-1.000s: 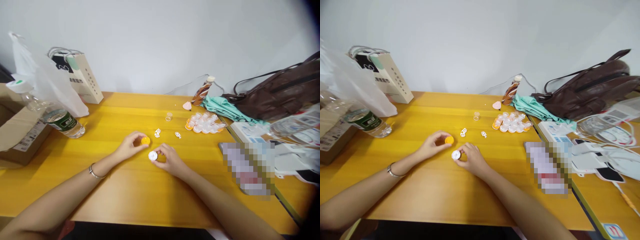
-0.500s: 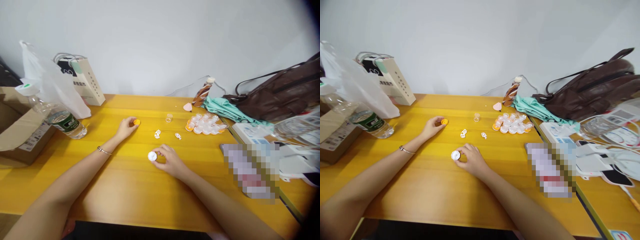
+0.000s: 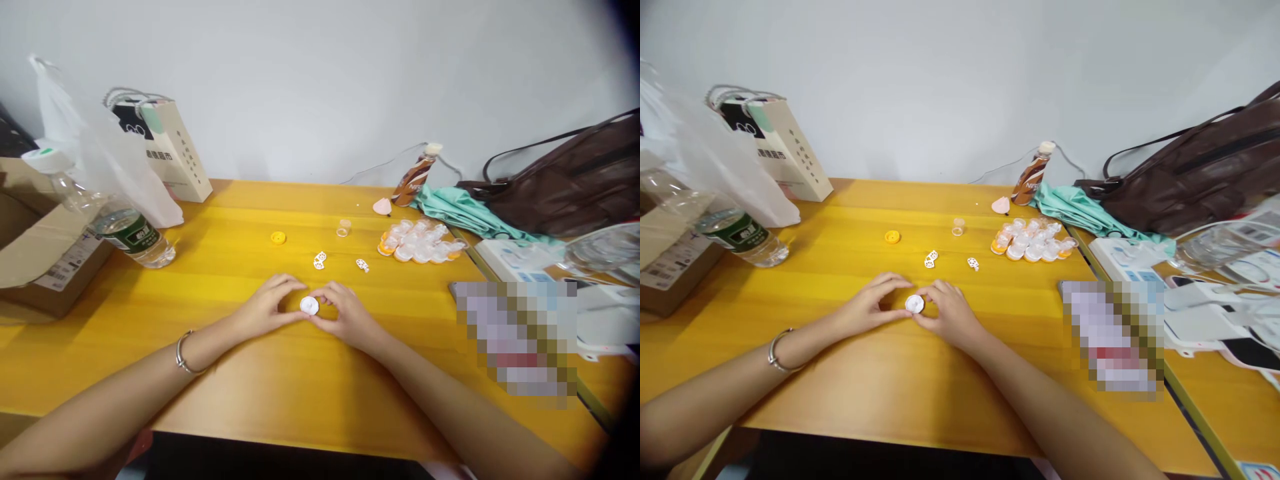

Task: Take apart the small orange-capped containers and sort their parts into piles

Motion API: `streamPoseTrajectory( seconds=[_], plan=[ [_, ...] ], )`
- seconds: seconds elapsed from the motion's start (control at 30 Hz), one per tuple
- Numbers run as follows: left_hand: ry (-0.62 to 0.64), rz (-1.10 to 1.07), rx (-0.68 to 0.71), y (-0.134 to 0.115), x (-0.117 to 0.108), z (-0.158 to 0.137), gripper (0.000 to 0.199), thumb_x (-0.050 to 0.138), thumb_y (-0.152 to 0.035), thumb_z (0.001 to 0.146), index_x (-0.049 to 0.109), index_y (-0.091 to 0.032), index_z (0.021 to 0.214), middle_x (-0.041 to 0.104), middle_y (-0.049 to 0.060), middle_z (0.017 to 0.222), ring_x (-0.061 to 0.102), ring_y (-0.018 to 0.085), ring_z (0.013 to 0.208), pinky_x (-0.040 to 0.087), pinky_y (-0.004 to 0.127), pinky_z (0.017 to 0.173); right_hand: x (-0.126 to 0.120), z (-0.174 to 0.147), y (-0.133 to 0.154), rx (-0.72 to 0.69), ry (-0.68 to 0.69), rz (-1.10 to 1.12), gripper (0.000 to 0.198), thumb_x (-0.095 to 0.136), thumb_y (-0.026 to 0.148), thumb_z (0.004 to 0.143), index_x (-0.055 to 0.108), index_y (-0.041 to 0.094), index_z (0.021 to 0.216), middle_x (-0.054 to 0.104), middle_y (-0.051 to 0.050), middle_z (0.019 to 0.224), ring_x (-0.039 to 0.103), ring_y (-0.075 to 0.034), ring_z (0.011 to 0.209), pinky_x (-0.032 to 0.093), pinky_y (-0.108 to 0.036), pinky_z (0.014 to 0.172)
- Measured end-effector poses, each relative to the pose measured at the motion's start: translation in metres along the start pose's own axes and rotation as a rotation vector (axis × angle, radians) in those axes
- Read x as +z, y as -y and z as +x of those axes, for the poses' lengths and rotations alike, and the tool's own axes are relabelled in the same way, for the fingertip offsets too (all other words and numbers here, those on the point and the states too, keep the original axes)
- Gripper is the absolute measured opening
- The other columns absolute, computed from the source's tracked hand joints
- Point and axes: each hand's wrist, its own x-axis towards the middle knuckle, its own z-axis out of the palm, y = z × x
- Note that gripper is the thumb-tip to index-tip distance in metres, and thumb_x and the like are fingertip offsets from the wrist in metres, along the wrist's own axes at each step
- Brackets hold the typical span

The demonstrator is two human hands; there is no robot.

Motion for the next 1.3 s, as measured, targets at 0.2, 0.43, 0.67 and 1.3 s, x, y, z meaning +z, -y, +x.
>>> streamPoseTrajectory(
  seconds=[0.2, 0.43, 0.67, 1.3],
  plan=[
    [0.025, -0.012, 0.024, -0.003, 0.0, 0.001, 0.025, 0.058, -0.033, 0.082, 0.058, -0.019, 0.103, 0.058, 0.006, 0.095, 0.054, 0.017, 0.089, 0.043, 0.031, 0.08, 0.001, 0.0, -0.001, 0.011, -0.007, 0.012, 0.026, 0.069, 0.034, 0.071, 0.056, 0.021, 0.089, 0.058, -0.003, 0.086, 0.054, -0.017, 0.082, 0.038, -0.03, 0.072],
    [0.052, -0.017, 0.075, -0.001, 0.0, -0.002, 0.014, 0.054, -0.024, 0.085, 0.066, -0.018, 0.091, 0.061, 0.004, 0.082, 0.054, 0.013, 0.078, 0.042, 0.027, 0.074, -0.002, -0.005, 0.001, -0.029, 0.018, -0.022, 0.037, 0.069, 0.032, 0.071, 0.054, 0.022, 0.104, 0.058, -0.004, 0.091, 0.054, -0.018, 0.088, 0.036, -0.032, 0.076],
    [0.001, -0.027, -0.027, -0.004, 0.007, -0.004, 0.013, 0.058, -0.026, 0.082, 0.069, -0.019, 0.086, 0.063, 0.003, 0.079, 0.056, 0.013, 0.073, 0.043, 0.027, 0.069, 0.0, -0.004, 0.004, -0.027, -0.011, 0.004, 0.019, 0.063, 0.028, 0.075, 0.058, 0.022, 0.092, 0.059, -0.003, 0.086, 0.054, -0.017, 0.085, 0.036, -0.03, 0.074],
    [-0.038, -0.265, -0.363, -0.01, 0.006, -0.005, 0.011, 0.062, -0.026, 0.074, 0.062, -0.015, 0.074, 0.064, 0.001, 0.072, 0.057, 0.01, 0.065, 0.045, 0.021, 0.061, 0.002, -0.004, 0.007, 0.019, -0.016, 0.012, 0.02, 0.065, 0.022, 0.069, 0.058, 0.021, 0.088, 0.059, -0.002, 0.085, 0.054, -0.017, 0.083, 0.035, -0.03, 0.073]
  ],
)
